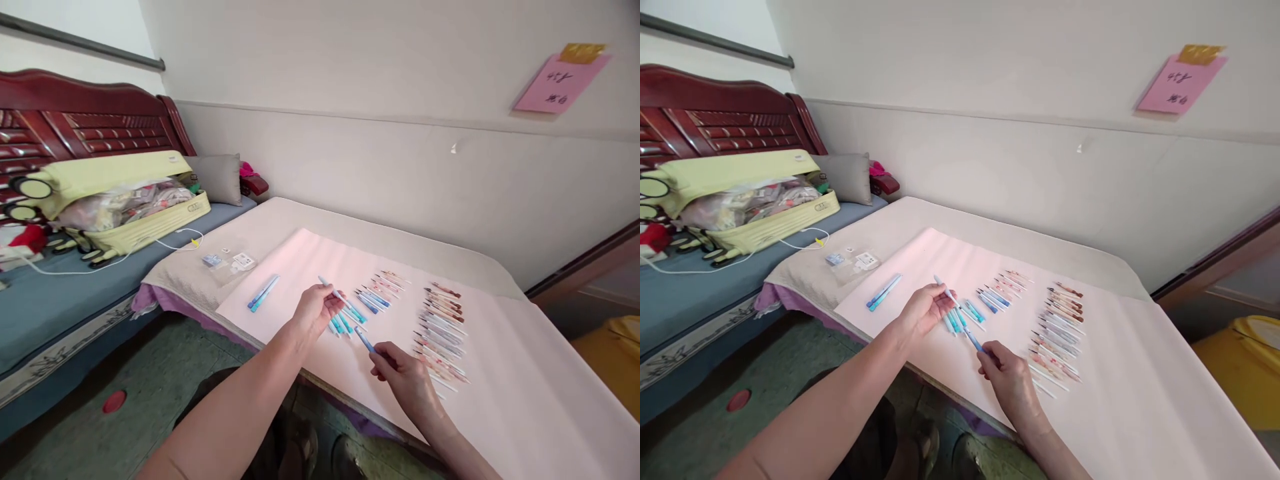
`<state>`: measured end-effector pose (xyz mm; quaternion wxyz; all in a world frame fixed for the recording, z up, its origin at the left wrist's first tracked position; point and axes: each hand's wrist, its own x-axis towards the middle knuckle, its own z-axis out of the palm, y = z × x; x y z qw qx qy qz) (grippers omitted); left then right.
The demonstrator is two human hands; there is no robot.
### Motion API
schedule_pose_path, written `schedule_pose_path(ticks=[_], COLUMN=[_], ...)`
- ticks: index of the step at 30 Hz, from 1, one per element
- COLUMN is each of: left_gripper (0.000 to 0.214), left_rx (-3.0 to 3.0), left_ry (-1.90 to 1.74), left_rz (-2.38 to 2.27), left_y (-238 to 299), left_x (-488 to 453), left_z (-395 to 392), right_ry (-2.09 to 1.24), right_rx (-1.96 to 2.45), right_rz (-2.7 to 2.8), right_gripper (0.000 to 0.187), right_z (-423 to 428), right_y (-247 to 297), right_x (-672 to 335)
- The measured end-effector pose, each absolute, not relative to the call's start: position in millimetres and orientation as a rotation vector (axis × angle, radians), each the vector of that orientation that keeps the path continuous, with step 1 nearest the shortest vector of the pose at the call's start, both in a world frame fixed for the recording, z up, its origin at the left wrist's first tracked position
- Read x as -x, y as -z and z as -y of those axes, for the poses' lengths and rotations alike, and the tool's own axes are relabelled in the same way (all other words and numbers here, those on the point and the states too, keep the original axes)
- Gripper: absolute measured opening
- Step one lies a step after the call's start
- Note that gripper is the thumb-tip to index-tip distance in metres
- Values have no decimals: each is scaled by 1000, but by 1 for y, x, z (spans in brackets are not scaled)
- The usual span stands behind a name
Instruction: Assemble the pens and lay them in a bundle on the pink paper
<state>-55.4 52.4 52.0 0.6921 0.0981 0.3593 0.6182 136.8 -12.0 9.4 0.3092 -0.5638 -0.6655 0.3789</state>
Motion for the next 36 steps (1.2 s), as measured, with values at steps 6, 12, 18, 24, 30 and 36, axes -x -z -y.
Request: schedule_pose_path(ticks=[6, 12, 18, 24, 30, 36], left_gripper=[9, 9, 7, 14, 22, 24], left_rx=[-322, -463, -509, -566, -634, -694], left_ry=[-1318, -1252, -1264, -1302, -1277, -1226], left_rz=[-906, -981, -988, -993, -1052, -1104], left_y=[-30, -23, -21, -21, -18, -16], left_x=[28, 12, 10, 9, -5, -14], left_z=[-47, -43, -39, -38, -27, -19], right_ry=[-1086, -987, -846, -862, -927, -940], right_rx=[1486, 1464, 1526, 1505, 1508, 1486], right_rz=[1602, 1734, 1831, 1787, 1739, 1657], right_gripper=[18, 14, 15, 14, 14, 14], right_z=[14, 12, 14, 15, 14, 15], right_y=[-4, -12, -14, -11, -6, -2], right_x=[-163, -167, -166, -166, -164, -164])
